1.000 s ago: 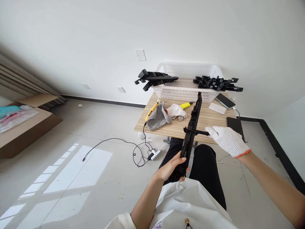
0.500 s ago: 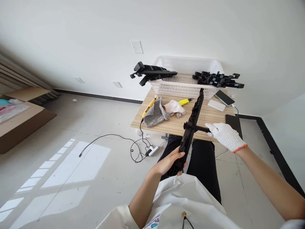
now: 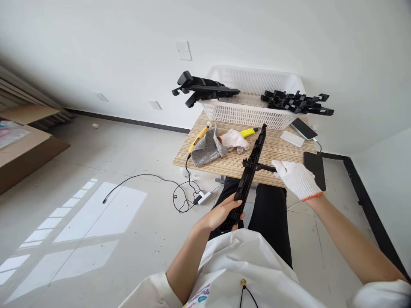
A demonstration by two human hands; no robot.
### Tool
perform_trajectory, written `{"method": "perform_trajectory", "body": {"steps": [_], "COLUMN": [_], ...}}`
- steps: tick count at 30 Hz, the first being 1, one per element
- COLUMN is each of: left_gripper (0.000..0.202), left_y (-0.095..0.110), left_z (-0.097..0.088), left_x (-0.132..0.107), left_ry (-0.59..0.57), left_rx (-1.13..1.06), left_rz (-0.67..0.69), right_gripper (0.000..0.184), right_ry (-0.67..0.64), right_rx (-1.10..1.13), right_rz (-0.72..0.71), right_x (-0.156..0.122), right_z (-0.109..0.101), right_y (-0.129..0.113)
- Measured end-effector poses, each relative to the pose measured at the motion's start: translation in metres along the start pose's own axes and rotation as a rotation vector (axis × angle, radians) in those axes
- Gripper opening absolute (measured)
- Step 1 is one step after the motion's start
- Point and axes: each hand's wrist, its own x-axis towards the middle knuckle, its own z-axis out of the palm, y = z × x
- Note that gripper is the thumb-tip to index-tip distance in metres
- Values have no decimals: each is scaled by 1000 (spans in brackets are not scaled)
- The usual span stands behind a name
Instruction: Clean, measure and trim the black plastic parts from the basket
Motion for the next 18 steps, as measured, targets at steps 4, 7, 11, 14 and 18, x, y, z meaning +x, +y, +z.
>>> {"method": "perform_trajectory", "body": {"steps": [4,7,11,14,18], "left_gripper": [35,35,34,34,33], "left_y": [1,2,1,0,-3], "left_z": [-3,-3,-3,-2,-3], "left_x": [-5,-6,-6,-6,-7], "left_ry": [-8,12,57,87,66], "left_rx": [-8,32,109,132,94], "left_rz": [7,4,3,17,43], "right_gripper": [45,44,45,46,40], "right_ry": [14,5,-35,-29,-66], "right_rx": [-66,-117,-172,-238,-187], "right_rz": [-43,-35,19,-36,-76], "right_x": [-1,-2,-4,-4,1], "right_z": [-3,-7,-13,-11,-1], "right_y": [-4,-6,-13,-15,-9]}}
